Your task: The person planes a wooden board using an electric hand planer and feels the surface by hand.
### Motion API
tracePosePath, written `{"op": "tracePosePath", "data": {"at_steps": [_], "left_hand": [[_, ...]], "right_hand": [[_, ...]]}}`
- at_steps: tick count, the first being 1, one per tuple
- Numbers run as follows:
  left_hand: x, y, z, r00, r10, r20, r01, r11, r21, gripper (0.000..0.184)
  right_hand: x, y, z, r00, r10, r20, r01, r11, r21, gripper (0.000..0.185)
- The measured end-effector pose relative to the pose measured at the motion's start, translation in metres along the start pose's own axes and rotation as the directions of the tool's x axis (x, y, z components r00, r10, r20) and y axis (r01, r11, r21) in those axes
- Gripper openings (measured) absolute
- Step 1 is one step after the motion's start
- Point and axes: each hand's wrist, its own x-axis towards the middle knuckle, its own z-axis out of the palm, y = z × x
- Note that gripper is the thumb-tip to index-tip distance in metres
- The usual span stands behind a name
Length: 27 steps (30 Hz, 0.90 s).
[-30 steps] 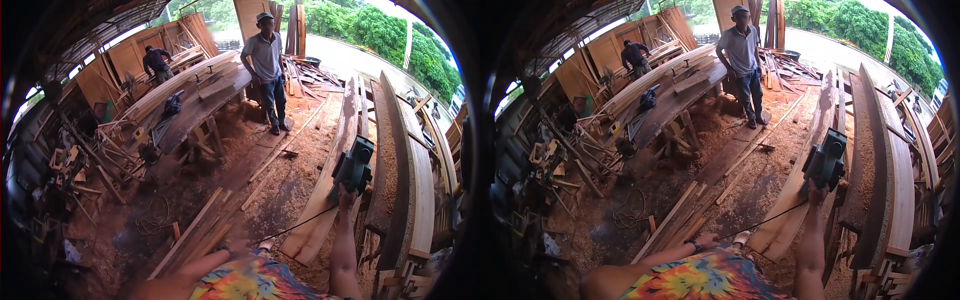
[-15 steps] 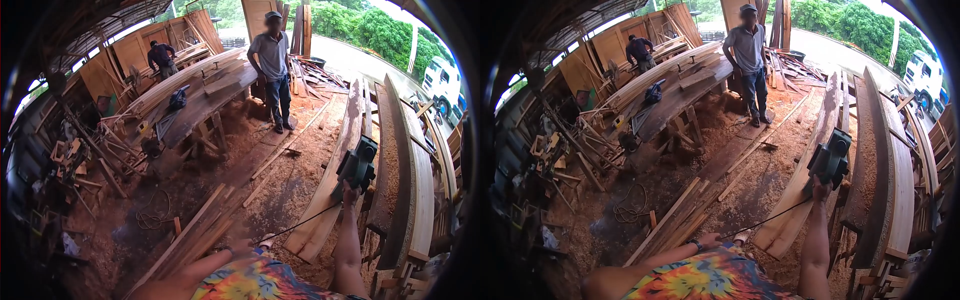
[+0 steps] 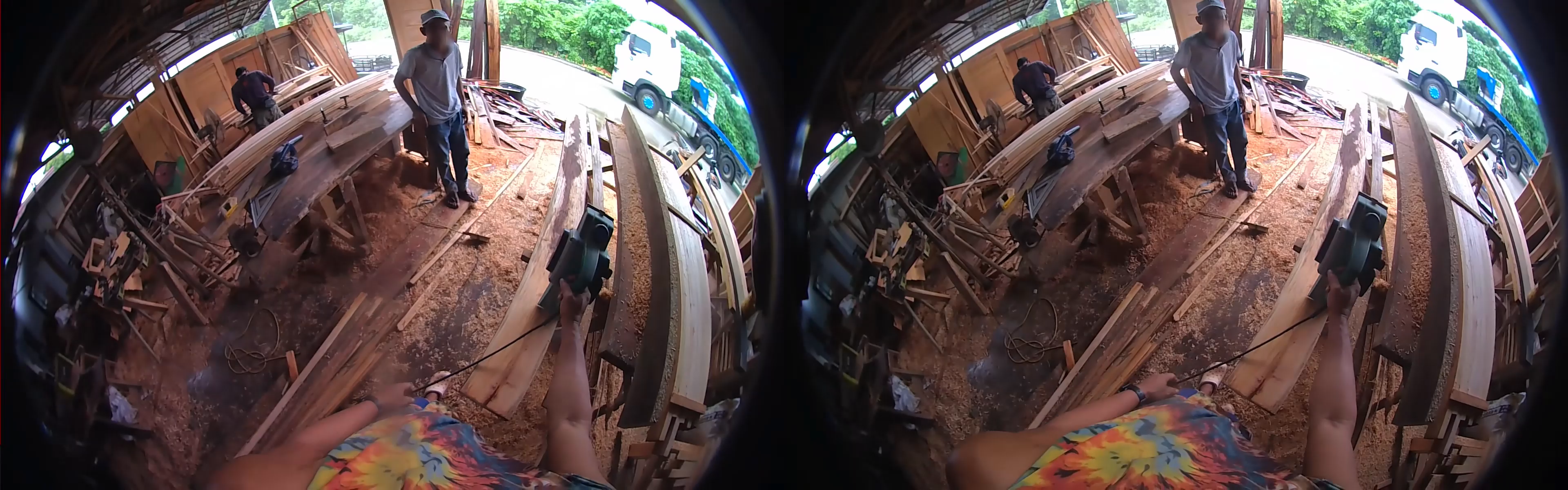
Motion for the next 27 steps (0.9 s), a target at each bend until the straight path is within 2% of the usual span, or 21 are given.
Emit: {"op": "tracePosePath", "data": {"at_steps": [4, 7, 14, 16, 19, 22, 27], "left_hand": [[0.001, -0.009, 0.004, 0.996, 0.031, -0.084, -0.030, 0.999, 0.022, 0.044], [0.006, -0.017, 0.002, 0.999, 0.006, -0.034, -0.007, 1.000, -0.022, 0.045], [0.018, -0.027, -0.004, 0.999, -0.043, -0.024, 0.044, 0.998, 0.050, 0.047], [0.024, -0.034, -0.007, 0.999, -0.009, -0.035, 0.010, 1.000, 0.028, 0.042], [0.030, -0.041, -0.015, 0.999, 0.018, -0.042, -0.017, 0.999, 0.029, 0.034], [0.038, -0.045, -0.037, 1.000, 0.026, -0.004, -0.026, 1.000, -0.012, 0.030], [0.071, -0.064, -0.088, 0.999, 0.014, 0.047, -0.016, 0.999, 0.043, 0.029]], "right_hand": [[0.001, 0.004, 0.001, 1.000, 0.002, 0.017, -0.002, 1.000, 0.006, 0.019], [-0.002, 0.002, 0.003, 1.000, 0.014, -0.002, -0.014, 1.000, 0.006, 0.019], [-0.005, -0.004, 0.003, 0.998, -0.005, -0.068, 0.003, 1.000, -0.031, 0.022], [-0.006, -0.001, 0.005, 0.997, 0.001, -0.074, -0.003, 1.000, -0.022, 0.020], [-0.007, 0.003, 0.005, 0.990, -0.042, -0.133, 0.036, 0.998, -0.043, 0.018], [-0.006, 0.009, 0.004, 0.977, -0.021, -0.213, 0.006, 0.998, -0.068, 0.018], [-0.005, 0.012, 0.001, 0.950, 0.007, -0.312, -0.036, 0.995, -0.090, 0.021]]}}
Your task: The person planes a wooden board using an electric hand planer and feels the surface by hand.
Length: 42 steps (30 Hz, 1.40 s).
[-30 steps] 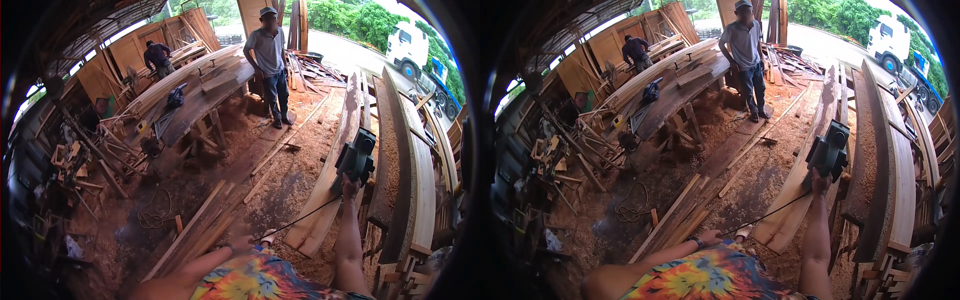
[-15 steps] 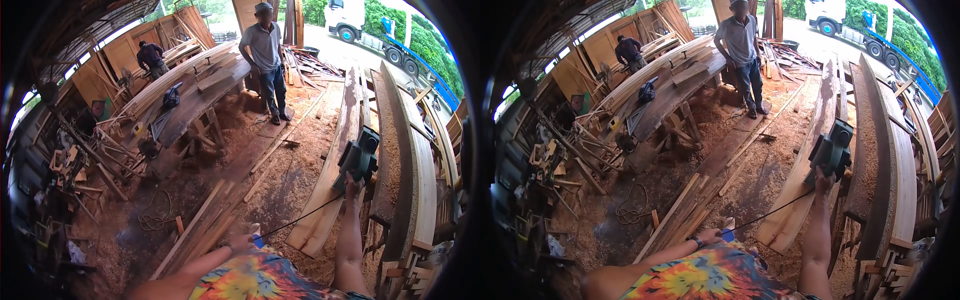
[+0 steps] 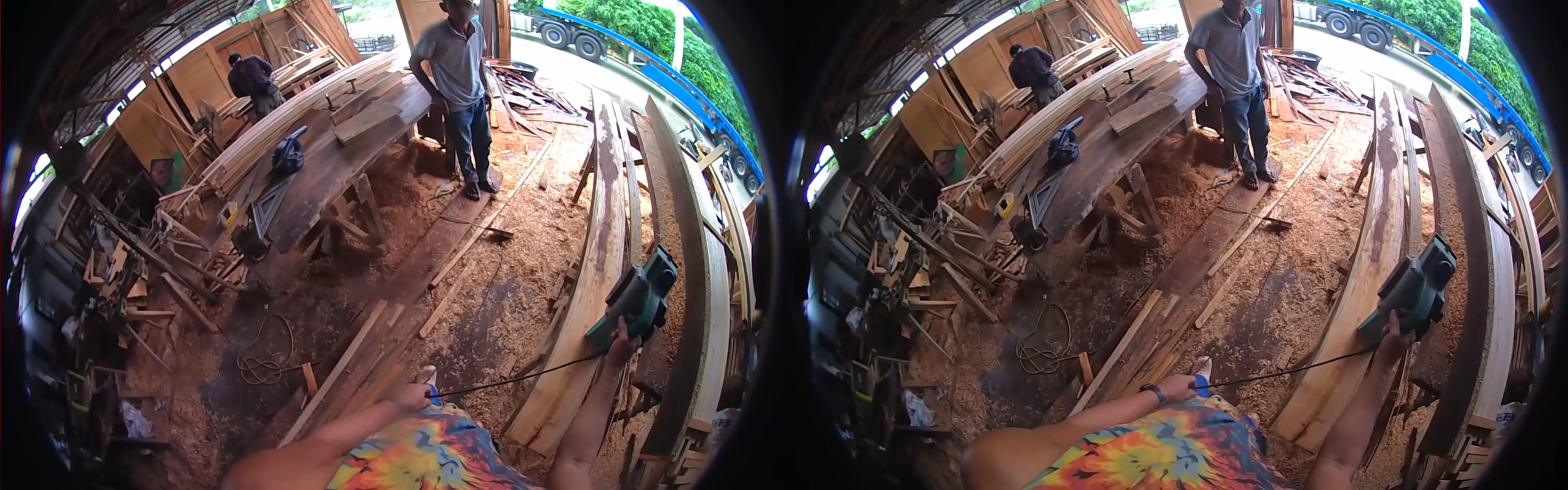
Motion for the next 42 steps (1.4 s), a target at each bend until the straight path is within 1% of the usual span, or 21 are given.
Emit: {"op": "tracePosePath", "data": {"at_steps": [3, 6, 7, 10, 14, 18, 22, 23, 24, 25, 26, 27, 28, 29, 30, 31, 34, 36, 37, 41, 42], "left_hand": [[0.024, -0.018, -0.037, 0.999, 0.026, 0.030, -0.023, 0.995, -0.097, 0.026], [0.061, -0.051, -0.056, 0.996, 0.066, 0.060, -0.064, 0.997, -0.034, 0.025], [0.069, -0.052, -0.067, 0.995, 0.025, 0.099, -0.026, 1.000, 0.007, 0.027], [0.090, -0.062, -0.095, 0.984, 0.094, 0.152, -0.106, 0.992, 0.073, 0.030], [0.106, -0.062, -0.119, 0.988, 0.066, 0.138, -0.081, 0.991, 0.106, 0.034], [0.114, -0.063, -0.121, 0.985, 0.040, 0.165, -0.055, 0.995, 0.088, 0.033], [0.114, -0.060, -0.119, 0.948, 0.135, 0.289, -0.170, 0.981, 0.098, 0.032], [0.113, -0.057, -0.119, 0.954, 0.114, 0.276, -0.159, 0.976, 0.149, 0.030], [0.114, -0.064, -0.116, 0.962, 0.142, 0.234, -0.175, 0.976, 0.128, 0.032], [0.121, -0.073, -0.109, 0.954, 0.192, 0.228, -0.222, 0.968, 0.115, 0.034], [0.127, -0.080, -0.107, 0.962, 0.124, 0.244, -0.155, 0.982, 0.110, 0.038], [0.124, -0.066, -0.123, 0.949, 0.111, 0.296, -0.121, 0.992, 0.016, 0.043], [0.118, -0.039, -0.146, 0.946, 0.105, 0.308, -0.157, 0.976, 0.149, 0.042], [0.150, -0.096, -0.119, 0.960, 0.098, 0.262, -0.139, 0.979, 0.146, 0.042], [0.150, -0.093, -0.127, 0.966, 0.048, 0.255, -0.074, 0.993, 0.093, 0.043], [0.156, -0.093, -0.130, 0.964, 0.038, 0.262, -0.058, 0.996, 0.068, 0.045], [0.172, -0.092, -0.143, 0.959, 0.014, 0.282, -0.033, 0.997, 0.063, 0.047], [0.193, -0.085, -0.151, 0.953, 0.002, 0.302, -0.036, 0.994, 0.107, 0.047], [0.209, -0.072, -0.162, 0.949, -0.011, 0.314, -0.033, 0.990, 0.135, 0.047], [0.263, -0.056, -0.180, 0.942, -0.011, 0.335, -0.067, 0.973, 0.220, 0.048], [0.276, -0.051, -0.184, 0.943, -0.016, 0.332, -0.068, 0.968, 0.240, 0.048]], "right_hand": [[0.002, -0.003, 0.006, 0.996, -0.033, -0.078, 0.034, 0.999, 0.006, 0.022], [0.005, -0.008, 0.006, 0.991, -0.059, -0.122, 0.051, 0.997, -0.066, 0.020], [0.005, -0.010, 0.010, 0.983, -0.057, -0.177, 0.050, 0.998, -0.044, 0.019], [0.001, -0.018, 0.017, 0.963, -0.048, -0.266, 0.046, 0.999, -0.016, 0.019], [0.014, 0.009, -0.003, 0.975, -0.025, -0.223, 0.008, 0.997, -0.076, 0.024], [0.018, 0.017, -0.006, 0.965, 0.009, -0.263, -0.033, 0.996, -0.088, 0.025], [0.024, 0.019, -0.005, 0.956, 0.005, -0.294, -0.031, 0.996, -0.085, 0.024], [0.023, 0.023, -0.009, 0.950, 0.003, -0.311, -0.035, 0.995, -0.097, 0.024], [0.020, 0.017, -0.004, 0.967, 0.137, -0.216, -0.111, 0.985, 0.130, 0.026], [0.029, 0.033, -0.008, 0.934, 0.122, -0.337, -0.137, 0.990, -0.023, 0.034], [0.053, 0.090, -0.046, 0.935, 0.254, -0.248, -0.250, 0.967, 0.048, 0.042], [0.056, 0.132, -0.072, 0.993, 0.070, -0.094, -0.076, 0.995, -0.061, 0.047], [0.038, 0.079, -0.028, 0.957, 0.116, -0.266, -0.125, 0.992, -0.017, 0.041], [0.014, 0.010, 0.024, 0.889, 0.158, -0.430, -0.156, 0.987, 0.041, 0.036], [0.001, -0.026, 0.040, 0.879, 0.151, -0.452, -0.151, 0.988, 0.038, 0.033], [0.002, -0.025, 0.036, 0.899, 0.095, -0.428, -0.081, 0.995, 0.050, 0.034], [-0.009, -0.047, 0.036, 0.901, 0.065, -0.430, -0.063, 0.998, 0.017, 0.023], [-0.004, -0.047, 0.038, 0.894, 0.057, -0.444, -0.053, 0.998, 0.023, 0.024], [0.019, -0.038, 0.041, 0.889, 0.070, -0.452, -0.069, 0.997, 0.020, 0.025], [0.035, -0.024, 0.035, 0.870, 0.032, -0.491, -0.107, 0.986, -0.126, 0.025], [0.043, -0.020, 0.029, 0.853, 0.055, -0.519, -0.145, 0.980, -0.135, 0.024]]}}
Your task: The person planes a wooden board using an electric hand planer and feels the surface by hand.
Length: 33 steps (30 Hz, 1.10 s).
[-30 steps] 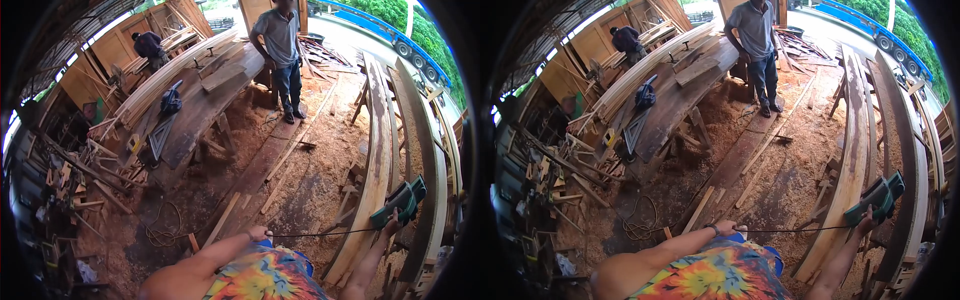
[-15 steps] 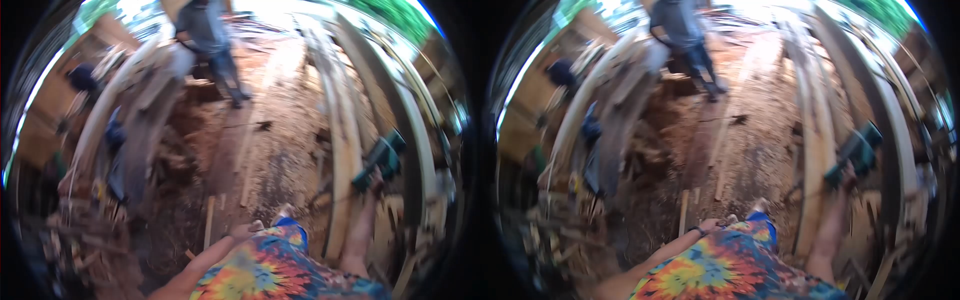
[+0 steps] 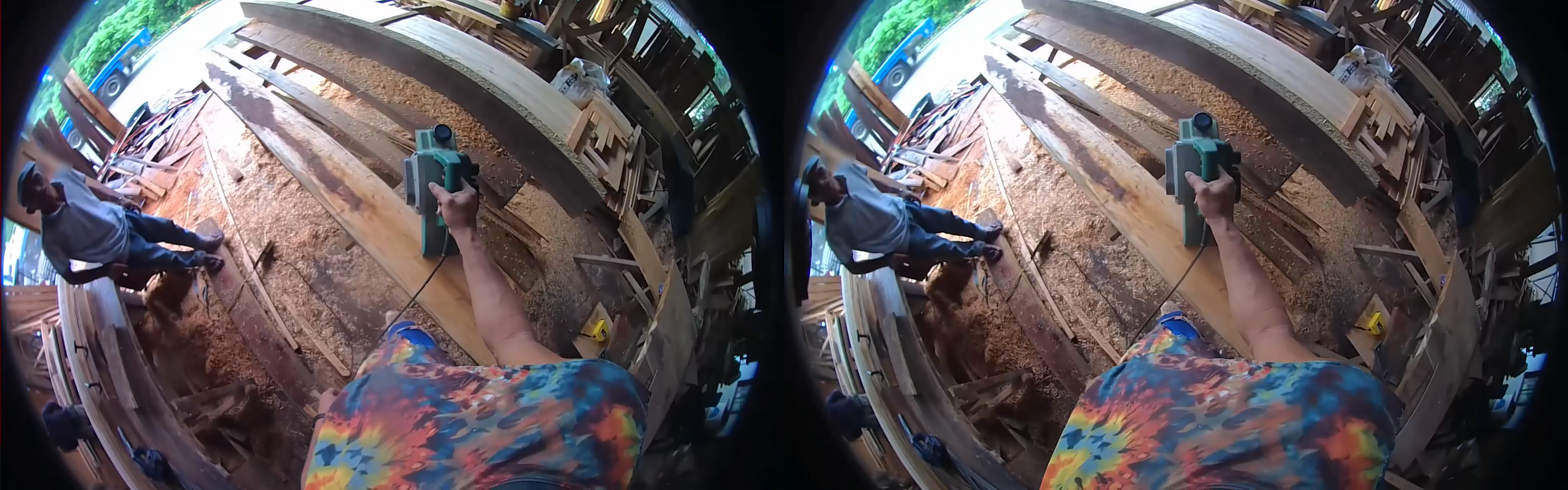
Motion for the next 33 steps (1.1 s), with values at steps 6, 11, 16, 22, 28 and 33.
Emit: {"op": "tracePosePath", "data": {"at_steps": [6, 11, 16, 22, 28, 33], "left_hand": [[0.027, 0.055, -0.044, 0.990, -0.105, -0.096, 0.112, 0.990, 0.079, 0.043], [0.044, 0.074, -0.057, 0.985, -0.168, -0.035, 0.172, 0.970, 0.171, 0.045], [0.067, 0.128, -0.095, 0.988, -0.142, -0.053, 0.150, 0.962, 0.227, 0.044], [0.146, 0.188, -0.143, 0.998, 0.054, 0.026, -0.060, 0.956, 0.286, 0.043], [0.203, 0.337, -0.199, 0.835, 0.407, 0.372, -0.541, 0.734, 0.411, 0.036], [0.197, 0.445, -0.214, 0.398, 0.747, 0.533, -0.898, 0.436, 0.059, 0.027]], "right_hand": [[0.026, 0.022, 0.003, 0.979, 0.114, -0.167, -0.133, 0.986, -0.105, 0.025], [0.020, 0.015, -0.002, 0.953, 0.211, -0.216, -0.229, 0.972, -0.060, 0.027], [0.016, 0.009, -0.003, 0.947, 0.265, -0.181, -0.271, 0.962, -0.012, 0.036], [0.015, 0.014, 0.000, 0.959, 0.240, -0.151, -0.252, 0.966, -0.065, 0.040], [0.017, 0.009, 0.004, 0.935, 0.290, -0.205, -0.300, 0.954, -0.017, 0.039], [0.014, 0.008, 0.003, 0.896, 0.304, -0.323, -0.349, 0.933, -0.089, 0.032]]}}
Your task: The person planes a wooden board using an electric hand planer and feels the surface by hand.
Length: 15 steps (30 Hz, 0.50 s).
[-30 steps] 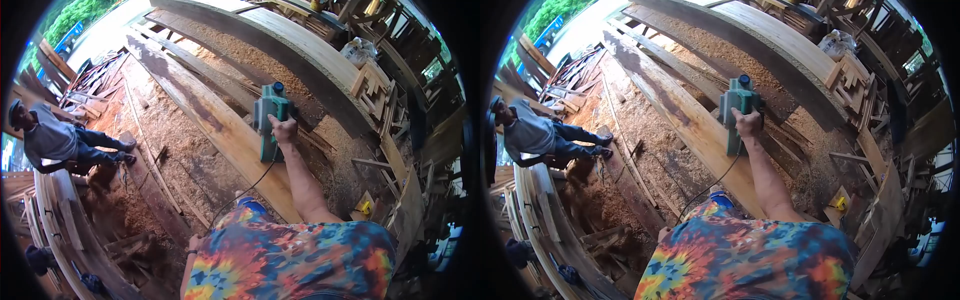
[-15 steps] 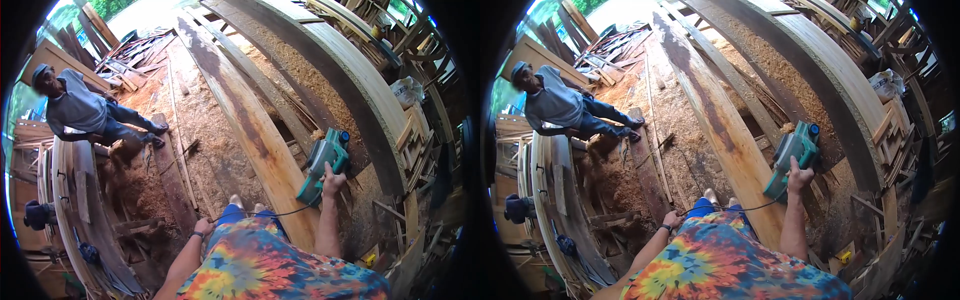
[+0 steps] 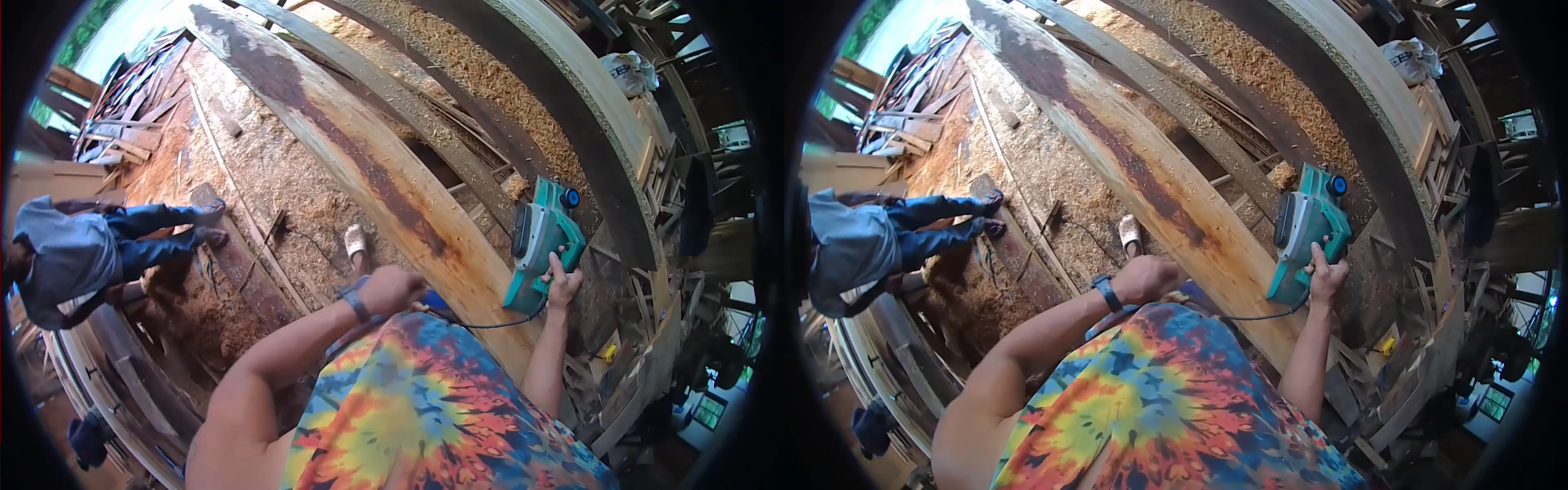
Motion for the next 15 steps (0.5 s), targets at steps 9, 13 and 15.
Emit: {"op": "tracePosePath", "data": {"at_steps": [9, 13, 15], "left_hand": [[0.111, -0.040, 0.018, 0.664, 0.704, 0.253, -0.747, 0.606, 0.275, 0.078], [0.114, -0.057, -0.008, 0.704, 0.627, 0.335, -0.710, 0.612, 0.348, 0.084], [0.116, -0.066, -0.065, 0.764, 0.538, 0.355, -0.645, 0.619, 0.449, 0.084]], "right_hand": [[-0.005, -0.001, 0.002, 0.980, 0.038, -0.196, -0.065, 0.988, -0.137, 0.031], [-0.005, -0.001, 0.004, 0.967, 0.048, -0.251, -0.097, 0.978, -0.186, 0.031], [-0.009, -0.002, 0.003, 0.961, 0.060, -0.269, -0.118, 0.972, -0.202, 0.033]]}}
